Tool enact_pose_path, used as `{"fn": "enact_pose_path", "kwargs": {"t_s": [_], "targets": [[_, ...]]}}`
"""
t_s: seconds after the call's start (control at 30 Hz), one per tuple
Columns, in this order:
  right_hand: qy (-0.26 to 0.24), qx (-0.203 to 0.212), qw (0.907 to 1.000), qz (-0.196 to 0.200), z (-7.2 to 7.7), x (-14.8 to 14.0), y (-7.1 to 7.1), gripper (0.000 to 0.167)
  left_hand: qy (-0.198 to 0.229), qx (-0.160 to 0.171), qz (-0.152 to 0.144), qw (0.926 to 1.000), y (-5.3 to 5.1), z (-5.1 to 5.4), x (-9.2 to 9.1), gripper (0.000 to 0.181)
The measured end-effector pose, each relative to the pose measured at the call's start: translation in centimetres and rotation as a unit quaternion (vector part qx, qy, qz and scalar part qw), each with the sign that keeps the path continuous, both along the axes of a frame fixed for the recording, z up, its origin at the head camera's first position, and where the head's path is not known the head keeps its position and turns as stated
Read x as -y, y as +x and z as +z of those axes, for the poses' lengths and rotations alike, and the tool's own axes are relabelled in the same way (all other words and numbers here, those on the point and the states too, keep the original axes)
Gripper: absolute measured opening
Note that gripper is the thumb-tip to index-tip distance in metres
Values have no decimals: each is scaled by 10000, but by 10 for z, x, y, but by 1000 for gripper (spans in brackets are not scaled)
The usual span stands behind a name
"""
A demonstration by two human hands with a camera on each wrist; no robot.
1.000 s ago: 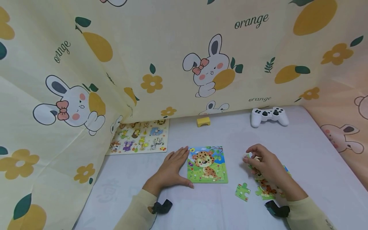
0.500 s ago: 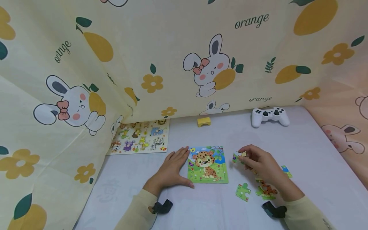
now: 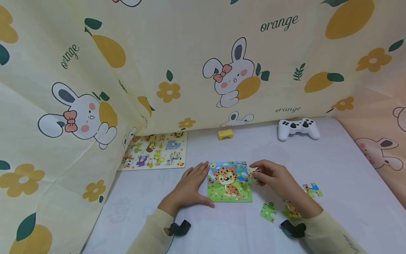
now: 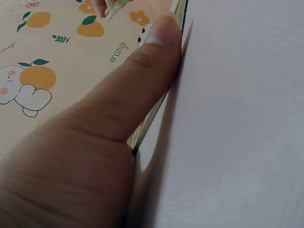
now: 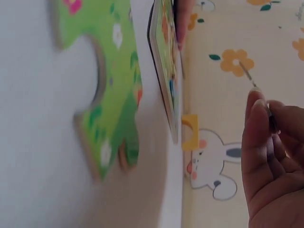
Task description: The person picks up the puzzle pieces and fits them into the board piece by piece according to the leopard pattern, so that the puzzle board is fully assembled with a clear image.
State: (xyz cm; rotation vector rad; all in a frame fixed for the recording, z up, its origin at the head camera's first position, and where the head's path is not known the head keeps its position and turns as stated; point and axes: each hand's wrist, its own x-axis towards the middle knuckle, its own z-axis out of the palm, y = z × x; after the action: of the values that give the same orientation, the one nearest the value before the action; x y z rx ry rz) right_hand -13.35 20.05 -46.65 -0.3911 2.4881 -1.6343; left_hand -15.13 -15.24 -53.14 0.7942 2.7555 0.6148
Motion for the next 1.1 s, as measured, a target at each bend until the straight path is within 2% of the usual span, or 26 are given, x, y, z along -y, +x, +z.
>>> {"fn": "enact_pose_path", "kwargs": {"t_s": [0.13,0.37,0.57,1.1], "targets": [[-156,76,9998,121,-1,10,-2,22,-2,9,-1,10000,0,0,0,146],[86,98,9997,196,-2,26,-7,9,-16,21,-11,10000,1,2,0,146],[-101,367,9988,323,-5,42,-13,14,24,66,-14,10000,1,4,0,146],[70,795,9962,339,-18,84,-19,9,61,76,-28,9999,1,3,1,144]]}}
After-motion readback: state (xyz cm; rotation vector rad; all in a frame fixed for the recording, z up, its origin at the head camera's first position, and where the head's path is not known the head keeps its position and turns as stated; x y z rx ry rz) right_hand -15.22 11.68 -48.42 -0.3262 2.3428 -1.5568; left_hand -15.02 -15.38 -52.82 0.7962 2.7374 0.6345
